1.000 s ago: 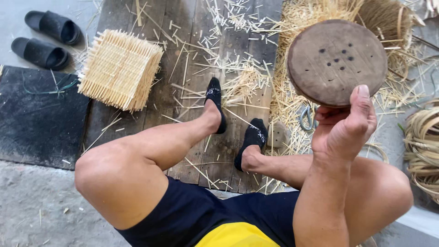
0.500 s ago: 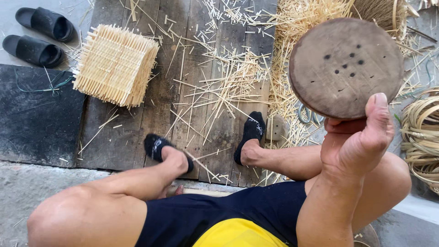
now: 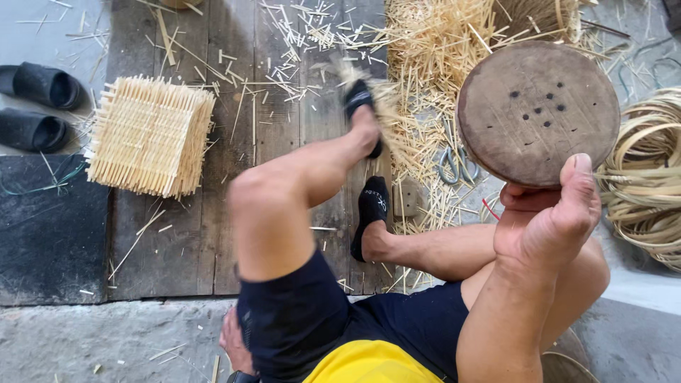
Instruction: The person sits on the floor and repeatedly assembles small round bamboo baskets. They place a woven bamboo mat over a circular frame, press it into shape using a wooden block, and trim the excess mat with shears. The finished baskets are stacked nearby.
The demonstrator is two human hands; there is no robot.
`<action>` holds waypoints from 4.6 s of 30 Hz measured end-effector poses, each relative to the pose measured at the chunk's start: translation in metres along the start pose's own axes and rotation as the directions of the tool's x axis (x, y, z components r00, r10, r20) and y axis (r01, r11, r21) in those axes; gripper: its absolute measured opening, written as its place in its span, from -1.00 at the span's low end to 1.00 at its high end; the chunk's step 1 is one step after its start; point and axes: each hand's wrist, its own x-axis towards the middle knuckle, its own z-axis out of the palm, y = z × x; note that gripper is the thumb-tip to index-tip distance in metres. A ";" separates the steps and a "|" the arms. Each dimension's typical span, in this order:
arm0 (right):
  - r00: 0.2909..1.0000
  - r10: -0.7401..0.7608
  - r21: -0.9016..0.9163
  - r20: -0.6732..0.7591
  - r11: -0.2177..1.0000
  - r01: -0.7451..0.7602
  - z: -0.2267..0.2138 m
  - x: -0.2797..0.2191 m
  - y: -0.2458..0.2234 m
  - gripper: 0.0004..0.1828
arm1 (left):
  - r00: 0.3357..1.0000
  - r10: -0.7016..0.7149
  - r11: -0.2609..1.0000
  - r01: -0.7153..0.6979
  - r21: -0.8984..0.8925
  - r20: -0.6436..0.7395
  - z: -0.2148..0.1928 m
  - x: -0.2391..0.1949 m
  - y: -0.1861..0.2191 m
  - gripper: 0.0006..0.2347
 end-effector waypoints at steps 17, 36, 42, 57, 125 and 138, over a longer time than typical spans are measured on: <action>0.961 0.123 -0.233 0.247 0.970 -0.064 -0.142 0.092 -0.055 -0.61 | 0.982 -0.061 0.990 0.082 0.112 -0.181 -0.008 0.041 -0.066 -0.29; 0.272 0.843 -0.812 0.464 0.528 -0.248 -0.038 0.053 0.385 -0.58 | 0.781 -0.370 0.929 0.315 -0.194 -0.504 -0.038 0.386 -0.209 -0.49; 0.192 0.466 -0.304 0.864 0.179 0.936 -0.059 0.115 0.369 -0.47 | 0.796 -0.287 0.955 0.196 -0.222 -0.533 -0.024 0.384 -0.250 -0.55; 0.608 0.717 -0.934 0.340 0.183 0.307 -0.038 0.154 0.385 0.23 | 0.473 0.271 0.952 0.001 0.308 -0.838 -0.071 0.282 -0.340 -0.69; 0.651 0.737 -0.609 0.179 0.603 -0.515 -0.021 0.068 0.349 -0.65 | 0.300 0.795 0.605 -0.450 0.657 -0.527 0.030 0.353 -0.129 -0.43; 0.877 0.149 -0.865 -0.456 -0.305 -0.398 -0.269 0.102 0.284 -0.03 | -0.227 0.900 -0.435 -0.460 0.774 0.371 0.051 0.270 -0.032 -0.67</action>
